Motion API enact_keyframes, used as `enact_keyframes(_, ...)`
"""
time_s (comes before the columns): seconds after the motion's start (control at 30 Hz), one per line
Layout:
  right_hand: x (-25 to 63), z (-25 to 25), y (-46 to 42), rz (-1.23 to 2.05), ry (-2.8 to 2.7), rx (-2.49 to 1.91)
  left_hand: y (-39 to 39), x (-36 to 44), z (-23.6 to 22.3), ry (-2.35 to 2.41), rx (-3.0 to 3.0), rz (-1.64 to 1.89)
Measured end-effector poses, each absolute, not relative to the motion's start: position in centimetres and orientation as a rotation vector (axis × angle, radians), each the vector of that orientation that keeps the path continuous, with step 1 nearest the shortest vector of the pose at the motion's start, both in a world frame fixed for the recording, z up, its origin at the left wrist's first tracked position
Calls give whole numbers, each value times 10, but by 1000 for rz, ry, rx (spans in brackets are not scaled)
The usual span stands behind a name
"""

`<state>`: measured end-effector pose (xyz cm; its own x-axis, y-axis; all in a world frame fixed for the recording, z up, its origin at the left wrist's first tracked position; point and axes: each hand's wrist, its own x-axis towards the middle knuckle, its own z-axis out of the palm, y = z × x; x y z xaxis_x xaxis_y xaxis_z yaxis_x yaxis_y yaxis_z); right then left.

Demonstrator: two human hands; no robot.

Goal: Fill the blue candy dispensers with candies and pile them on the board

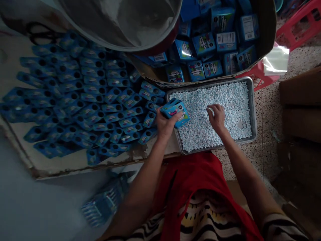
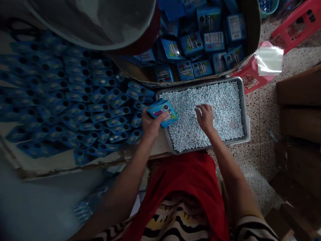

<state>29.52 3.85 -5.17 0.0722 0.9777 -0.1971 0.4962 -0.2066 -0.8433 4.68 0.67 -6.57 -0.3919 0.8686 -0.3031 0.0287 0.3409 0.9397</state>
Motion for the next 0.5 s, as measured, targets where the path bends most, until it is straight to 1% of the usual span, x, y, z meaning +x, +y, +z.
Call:
enact_keyframes(0.03,294,-60,59,1116,-1579,-1697,9,36,-68,1754,837,1140)
enact_keyframes(0.1,283,-77,90,1180,-2030,-1517,13,24,-68,1829,946,1024)
enact_keyframes(0.2,263,-96,102,1120,-2373,-1438,13,20,-65,1955,1166,818)
enact_keyframes(0.27,259,-97,87,1112,-2349,-1492,10,20,-64,1990,1250,727)
enact_keyframes(0.33,270,-89,63,1196,-2184,-1527,4,20,-64,1928,1239,703)
enact_keyframes(0.43,316,-70,28,1272,-1900,-1538,-11,26,-71,1733,980,798)
enact_keyframes(0.5,354,-63,8,1183,-1767,-1624,-24,38,-79,1639,761,915)
